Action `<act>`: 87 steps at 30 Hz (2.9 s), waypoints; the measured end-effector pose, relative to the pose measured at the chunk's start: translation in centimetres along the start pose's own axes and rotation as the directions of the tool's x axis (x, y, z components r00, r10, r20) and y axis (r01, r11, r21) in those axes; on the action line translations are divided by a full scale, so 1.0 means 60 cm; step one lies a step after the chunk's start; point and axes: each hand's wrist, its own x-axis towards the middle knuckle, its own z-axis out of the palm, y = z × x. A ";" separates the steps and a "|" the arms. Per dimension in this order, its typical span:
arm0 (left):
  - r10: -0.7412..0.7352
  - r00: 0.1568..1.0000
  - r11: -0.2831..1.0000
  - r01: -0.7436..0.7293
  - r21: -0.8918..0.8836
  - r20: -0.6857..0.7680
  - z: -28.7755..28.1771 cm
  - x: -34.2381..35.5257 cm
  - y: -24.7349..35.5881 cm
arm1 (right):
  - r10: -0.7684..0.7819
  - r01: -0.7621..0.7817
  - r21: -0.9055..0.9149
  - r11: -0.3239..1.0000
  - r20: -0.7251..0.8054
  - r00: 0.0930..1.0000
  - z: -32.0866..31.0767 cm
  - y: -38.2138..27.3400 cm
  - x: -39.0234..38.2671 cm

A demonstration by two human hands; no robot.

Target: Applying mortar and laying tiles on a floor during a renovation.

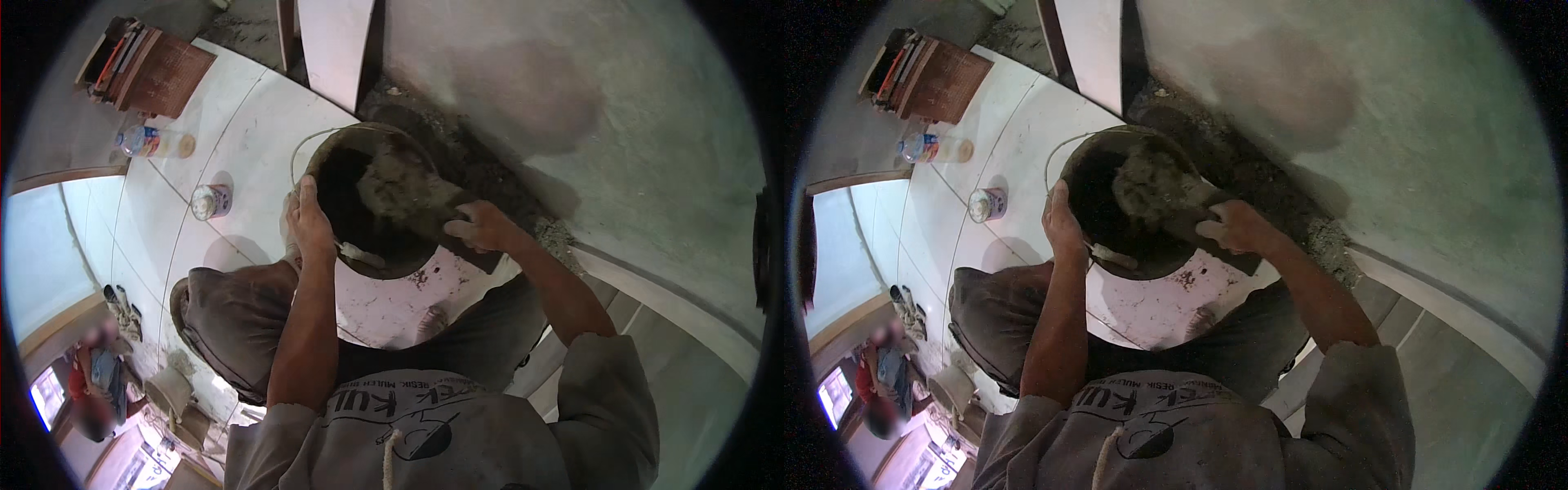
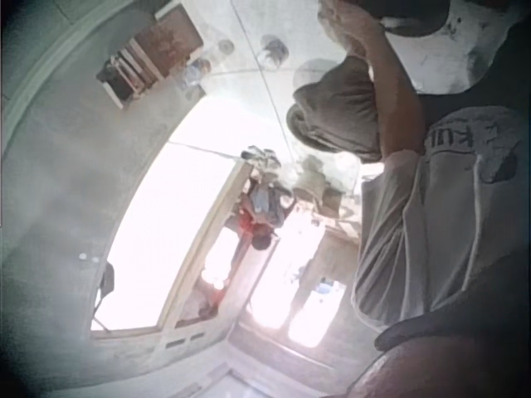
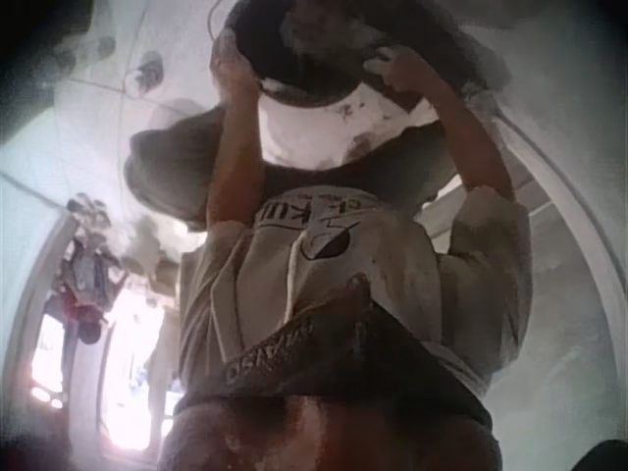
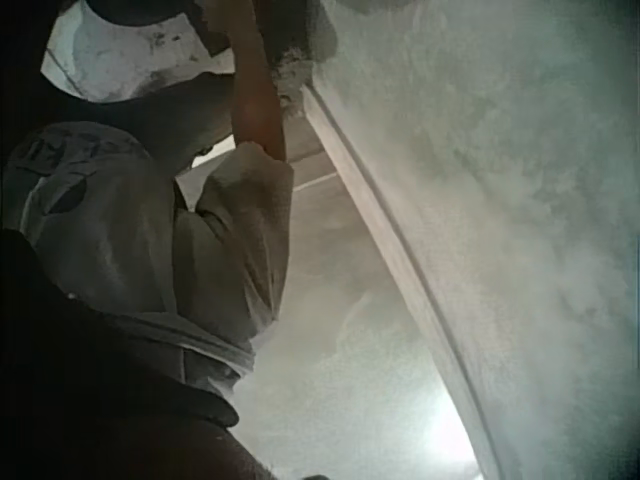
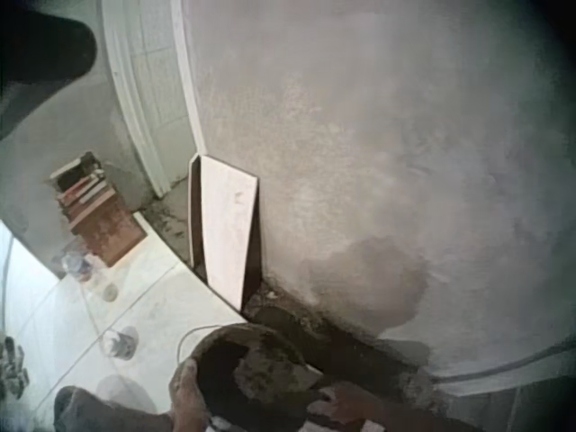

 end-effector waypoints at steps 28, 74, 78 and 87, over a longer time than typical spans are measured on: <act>0.011 0.998 0.999 -0.008 0.051 -0.058 -0.010 0.004 -0.001 | -0.276 -0.010 -0.850 0.526 -0.182 0.944 0.016 -0.007 -0.034; 0.038 0.967 0.933 -0.125 0.337 0.253 -0.006 0.010 0.023 | -0.451 0.368 -0.929 -0.027 0.340 0.826 0.141 -0.166 0.113; -0.050 0.956 0.946 -0.047 0.320 0.289 -0.003 0.011 0.035 | -0.392 0.381 -0.895 0.231 0.273 0.879 0.145 -0.121 0.067; -0.042 0.963 0.807 -0.125 0.577 0.268 0.043 -0.030 0.101 | -0.309 0.021 -0.917 0.399 -0.113 0.944 0.080 -0.092 0.159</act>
